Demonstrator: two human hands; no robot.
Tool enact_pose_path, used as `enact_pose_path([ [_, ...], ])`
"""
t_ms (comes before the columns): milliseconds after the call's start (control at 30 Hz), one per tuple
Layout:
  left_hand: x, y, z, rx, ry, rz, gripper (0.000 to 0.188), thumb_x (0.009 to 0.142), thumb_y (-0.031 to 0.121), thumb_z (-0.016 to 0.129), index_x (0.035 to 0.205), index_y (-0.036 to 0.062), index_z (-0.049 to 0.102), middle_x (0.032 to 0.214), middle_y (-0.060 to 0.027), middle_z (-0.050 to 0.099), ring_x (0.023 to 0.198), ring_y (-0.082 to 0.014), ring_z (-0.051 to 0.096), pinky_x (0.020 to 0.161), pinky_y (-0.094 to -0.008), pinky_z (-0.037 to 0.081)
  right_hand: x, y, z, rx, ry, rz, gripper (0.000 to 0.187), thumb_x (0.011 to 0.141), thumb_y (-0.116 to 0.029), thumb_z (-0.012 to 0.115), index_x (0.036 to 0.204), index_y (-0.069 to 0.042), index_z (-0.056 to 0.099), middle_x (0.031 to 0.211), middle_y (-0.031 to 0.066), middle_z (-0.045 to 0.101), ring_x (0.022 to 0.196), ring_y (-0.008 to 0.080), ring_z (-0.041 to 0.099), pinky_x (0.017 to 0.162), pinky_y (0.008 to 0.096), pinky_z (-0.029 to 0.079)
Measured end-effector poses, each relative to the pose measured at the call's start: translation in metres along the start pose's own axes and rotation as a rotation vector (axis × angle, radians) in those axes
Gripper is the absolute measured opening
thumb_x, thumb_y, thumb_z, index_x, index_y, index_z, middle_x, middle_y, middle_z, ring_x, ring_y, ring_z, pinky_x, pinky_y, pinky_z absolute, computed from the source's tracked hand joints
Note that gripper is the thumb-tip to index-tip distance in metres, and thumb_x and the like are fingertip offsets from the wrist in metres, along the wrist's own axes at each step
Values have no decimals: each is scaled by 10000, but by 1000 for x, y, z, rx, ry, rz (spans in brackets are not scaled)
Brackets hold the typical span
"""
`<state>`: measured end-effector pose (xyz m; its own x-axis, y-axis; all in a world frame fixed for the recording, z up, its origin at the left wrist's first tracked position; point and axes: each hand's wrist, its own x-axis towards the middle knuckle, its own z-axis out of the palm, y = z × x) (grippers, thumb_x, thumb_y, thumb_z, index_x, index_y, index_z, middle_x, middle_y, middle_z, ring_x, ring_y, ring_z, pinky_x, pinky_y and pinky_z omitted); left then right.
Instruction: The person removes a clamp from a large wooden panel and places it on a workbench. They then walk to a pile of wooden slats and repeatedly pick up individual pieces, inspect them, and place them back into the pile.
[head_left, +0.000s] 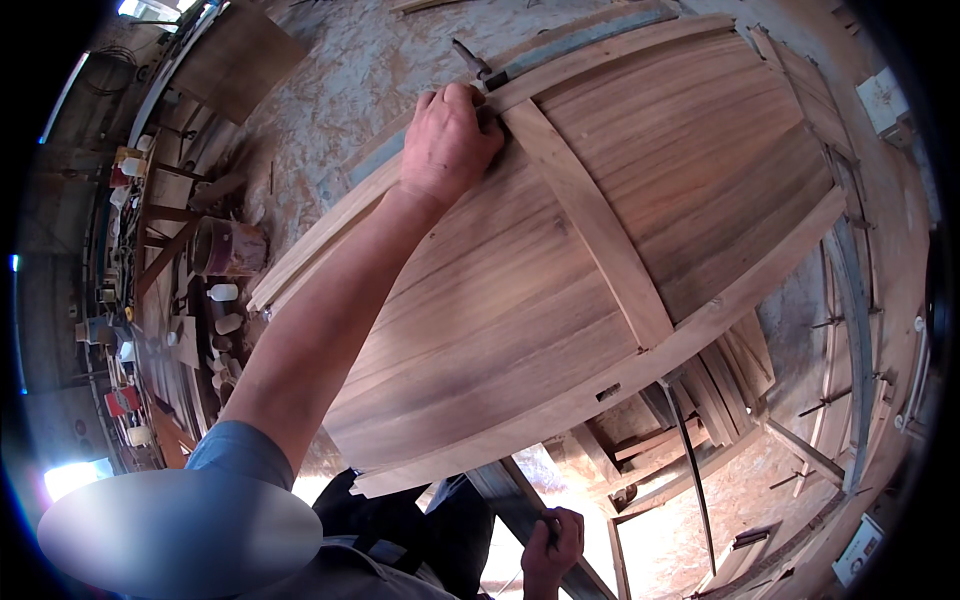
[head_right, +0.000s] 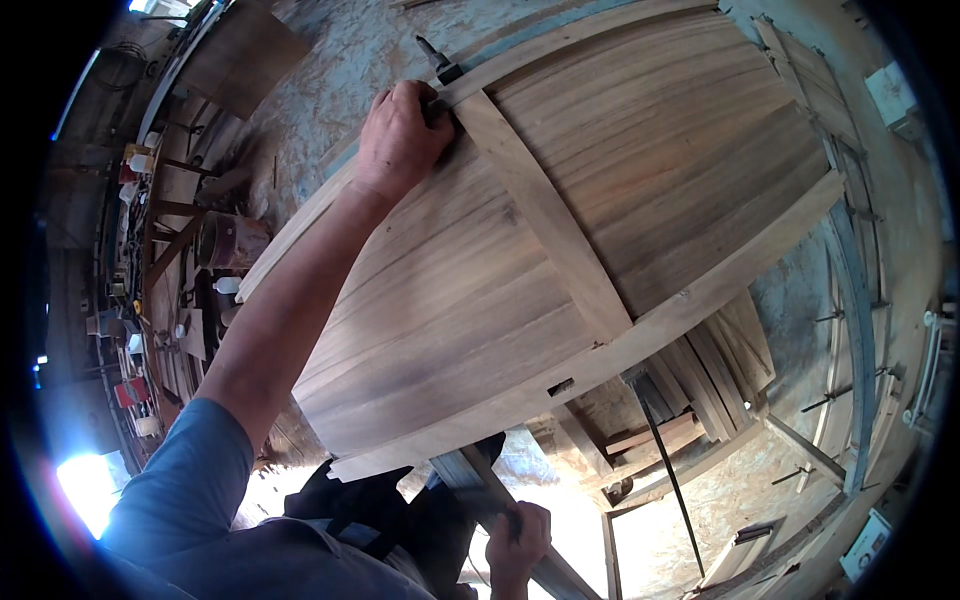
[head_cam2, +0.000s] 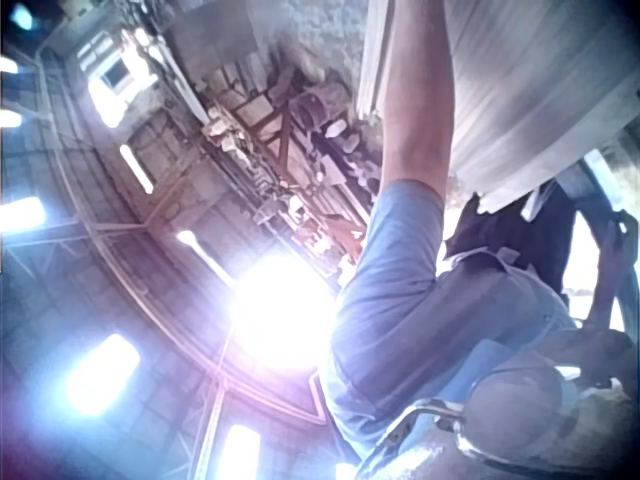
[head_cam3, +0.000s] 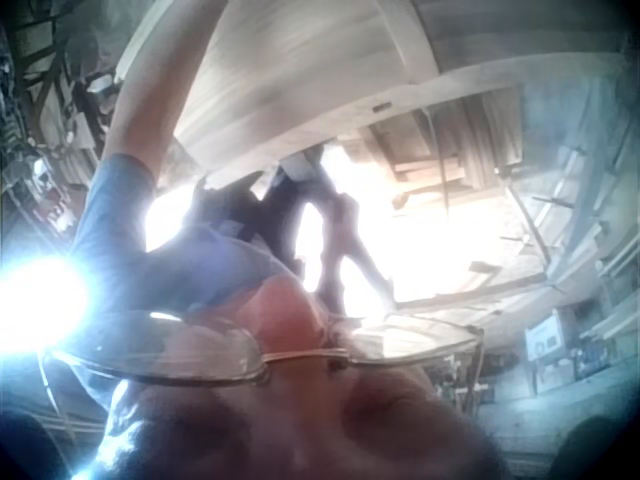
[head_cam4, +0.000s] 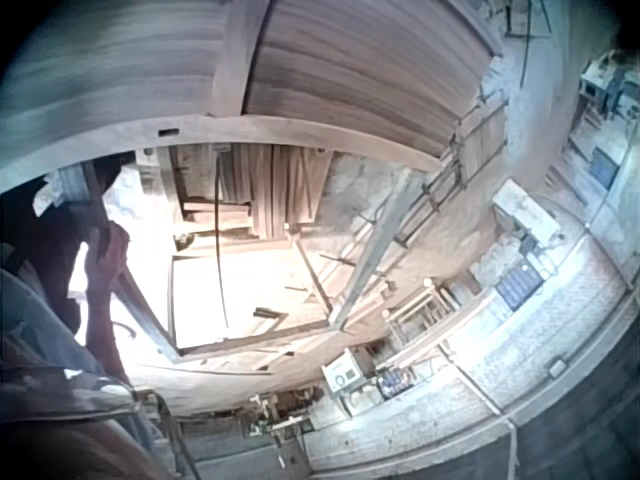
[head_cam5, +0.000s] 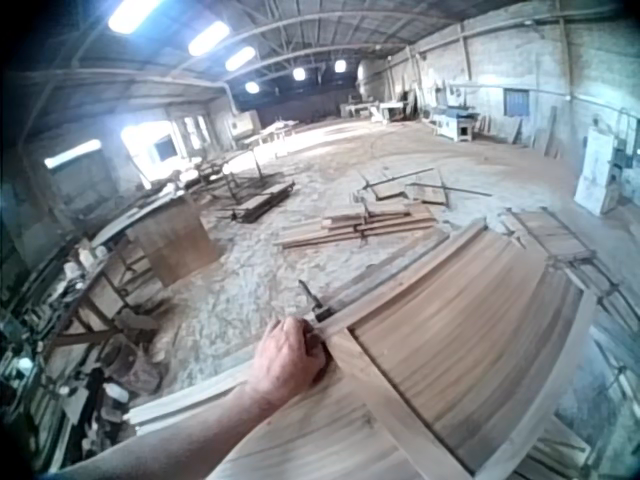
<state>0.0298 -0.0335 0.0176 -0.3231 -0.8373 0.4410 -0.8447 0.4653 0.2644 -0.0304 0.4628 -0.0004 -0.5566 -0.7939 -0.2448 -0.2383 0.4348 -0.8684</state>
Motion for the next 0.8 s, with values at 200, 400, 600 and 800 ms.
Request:
enact_pose_path([
  [200, 2, 2, 2, 6, -28, -18, 286, 752, 157, 628, 976, -11, 572, 909, -195, 647, 981, -361, 568, 887, -424, 457, 0, 0, 0, -15, 4, -24, 209, 758, 51, 558, 966, 42, 564, 911, 144, 547, 805, 242, 578, 669, 303, 524],
  [400, 3, 6, 1, 33, -25, -46, 315, 764, 174, 632, 1010, -12, 569, 946, -190, 648, 995, -357, 563, 906, -421, 445, 3, -3, 0, -22, 32, -46, 193, 742, 4, 586, 932, 34, 581, 869, 153, 571, 787, 288, 582, 677, 354, 501],
  [600, -30, -17, -36, -43, -46, 72, 490, 814, 169, 650, 1235, -17, 481, 1204, -202, 561, 1177, -373, 470, 1003, -423, 394, 4, -5, 0, 9, 64, 0, 209, 720, -25, 605, 925, 16, 599, 870, 155, 589, 803, 315, 584, 713, 386, 489],
  [800, -147, -58, -133, 74, -247, 48, 583, 779, 66, 678, 1307, 17, 438, 1311, -192, 486, 1264, -379, 408, 1054, -447, 346, 21, -20, -22, -59, 53, 143, 315, 704, 77, 550, 1005, 2, 601, 966, 105, 599, 923, 242, 591, 849, 340, 466],
])
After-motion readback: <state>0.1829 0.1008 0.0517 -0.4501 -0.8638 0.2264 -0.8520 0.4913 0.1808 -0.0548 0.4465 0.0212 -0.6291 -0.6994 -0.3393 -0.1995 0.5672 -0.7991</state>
